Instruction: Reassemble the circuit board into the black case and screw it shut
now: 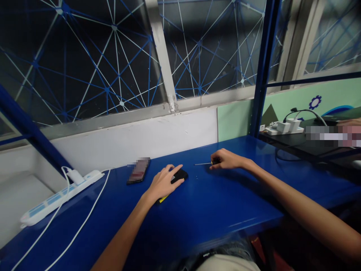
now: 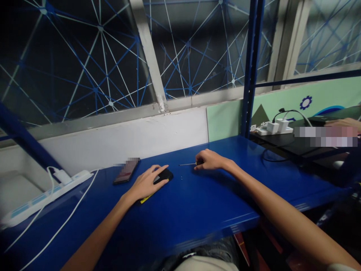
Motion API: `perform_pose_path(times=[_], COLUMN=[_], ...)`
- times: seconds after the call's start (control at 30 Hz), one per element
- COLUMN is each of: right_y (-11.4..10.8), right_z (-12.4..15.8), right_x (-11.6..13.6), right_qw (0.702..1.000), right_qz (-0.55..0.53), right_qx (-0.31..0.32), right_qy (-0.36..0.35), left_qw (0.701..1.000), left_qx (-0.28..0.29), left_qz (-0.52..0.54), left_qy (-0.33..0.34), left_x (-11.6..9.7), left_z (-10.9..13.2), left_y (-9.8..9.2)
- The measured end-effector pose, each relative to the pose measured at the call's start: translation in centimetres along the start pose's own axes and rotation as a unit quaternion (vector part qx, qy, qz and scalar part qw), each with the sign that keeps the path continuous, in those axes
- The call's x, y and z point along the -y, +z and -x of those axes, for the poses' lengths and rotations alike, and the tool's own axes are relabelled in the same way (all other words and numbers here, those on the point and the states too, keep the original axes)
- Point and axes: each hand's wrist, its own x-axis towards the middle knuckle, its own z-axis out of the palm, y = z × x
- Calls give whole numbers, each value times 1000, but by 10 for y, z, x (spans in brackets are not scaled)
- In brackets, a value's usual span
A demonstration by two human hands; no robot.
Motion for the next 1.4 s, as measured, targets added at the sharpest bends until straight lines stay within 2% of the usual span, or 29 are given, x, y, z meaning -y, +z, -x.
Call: perform_pose_path(times=[0.1, 0.27, 0.33, 0.43, 0.53, 0.6, 0.73, 0.83, 0.93, 1.1, 1.23, 1.4], right_y=[0, 1, 1, 0, 1, 1, 2, 2, 3, 12, 21, 27], right_z=[0, 0, 1, 2, 1, 1, 1, 1, 2, 1, 1, -1], right_x=[1, 3, 4, 5, 5, 5, 4, 4, 7, 21, 30, 26], right_qw=[1000, 1000, 1000, 1000, 1000, 1000, 1000, 1000, 1000, 998, 995, 991], right_qz=[8, 13, 13, 19, 23, 25, 24, 16, 3, -19, -46, -55], right_qx=[1, 6, 7, 9, 6, 8, 13, 12, 15, 17, 56, 95], right_qy=[-3, -3, -2, 0, -2, -4, 1, -5, -27, -48, -68, -73], left_qw=[997, 972, 969, 976, 990, 991, 989, 989, 990, 993, 992, 989], left_qx=[-4, 0, -7, -14, 42, 74, 129, 128, 109, 94, 85, 90], left_qz=[-60, -111, -112, -127, -126, -108, -66, -53, -64, -63, -90, -110], left_qy=[-52, -205, -222, -176, -50, -10, 30, 48, 56, 33, 4, -37], left_x=[7, 1, 3, 16, 34, 42, 46, 44, 45, 46, 38, 34], left_z=[1, -1, -2, 1, 7, 10, 11, 10, 10, 11, 11, 11], left_y=[-1, 3, 1, -9, -19, -21, -17, -16, -17, -20, -24, -29])
